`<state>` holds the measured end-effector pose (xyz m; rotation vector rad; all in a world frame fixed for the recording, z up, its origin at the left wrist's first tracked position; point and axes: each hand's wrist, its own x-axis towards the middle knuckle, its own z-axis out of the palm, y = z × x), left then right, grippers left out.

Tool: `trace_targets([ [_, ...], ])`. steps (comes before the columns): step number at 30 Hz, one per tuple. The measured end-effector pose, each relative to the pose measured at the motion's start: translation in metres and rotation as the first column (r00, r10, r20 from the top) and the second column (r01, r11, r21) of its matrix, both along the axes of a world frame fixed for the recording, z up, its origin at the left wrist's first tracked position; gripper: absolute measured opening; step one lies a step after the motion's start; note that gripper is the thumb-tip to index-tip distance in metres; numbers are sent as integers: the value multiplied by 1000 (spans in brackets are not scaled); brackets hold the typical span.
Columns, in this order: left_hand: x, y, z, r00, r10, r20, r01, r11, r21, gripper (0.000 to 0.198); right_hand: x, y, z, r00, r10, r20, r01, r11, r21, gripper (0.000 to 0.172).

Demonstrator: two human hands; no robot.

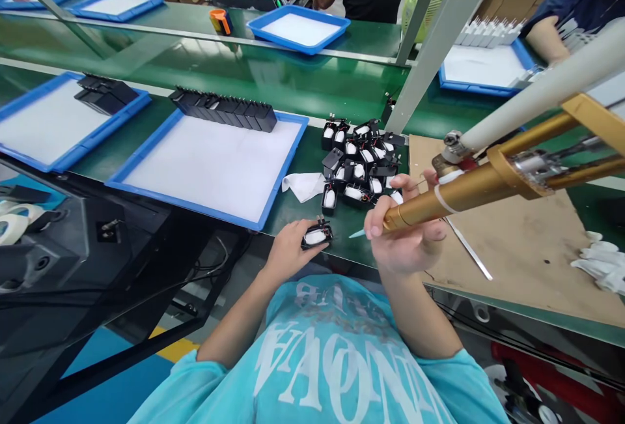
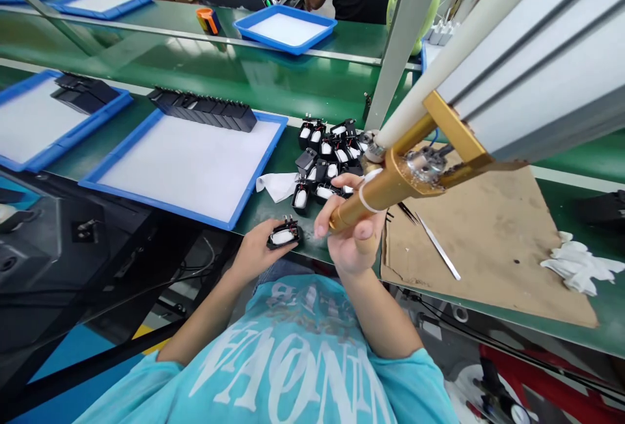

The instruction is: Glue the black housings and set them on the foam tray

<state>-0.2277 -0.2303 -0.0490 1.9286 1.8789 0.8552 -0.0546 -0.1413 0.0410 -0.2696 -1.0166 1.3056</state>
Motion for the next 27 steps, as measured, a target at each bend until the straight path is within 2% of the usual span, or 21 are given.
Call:
trace_targets([
  [5,14,-2,9,1000,5,-10,-4,994,105,33,-17,-2,1,1000,2,14,-2,1000,4,32],
  [12,20,-2,25,1000,-16,21,11,975,222,30,-16,-2,1,999,33,-19,-34,999,-8,40],
  [17,23,-3,30,999,-30,22,23,965,263,30,-14,-4,0,997,71,-40,-70,997,15,23],
  [19,24,-3,29,1000,-20,21,14,963,268,31,-14,-4,0,996,77,-42,-76,997,19,22],
  [24,23,-4,27,999,-22,40,10,964,264,33,-15,-5,3,998,51,-39,-51,999,4,42],
  [27,23,-4,25,997,-29,76,9,970,241,35,-16,-5,5,996,59,-66,-59,998,0,45],
])
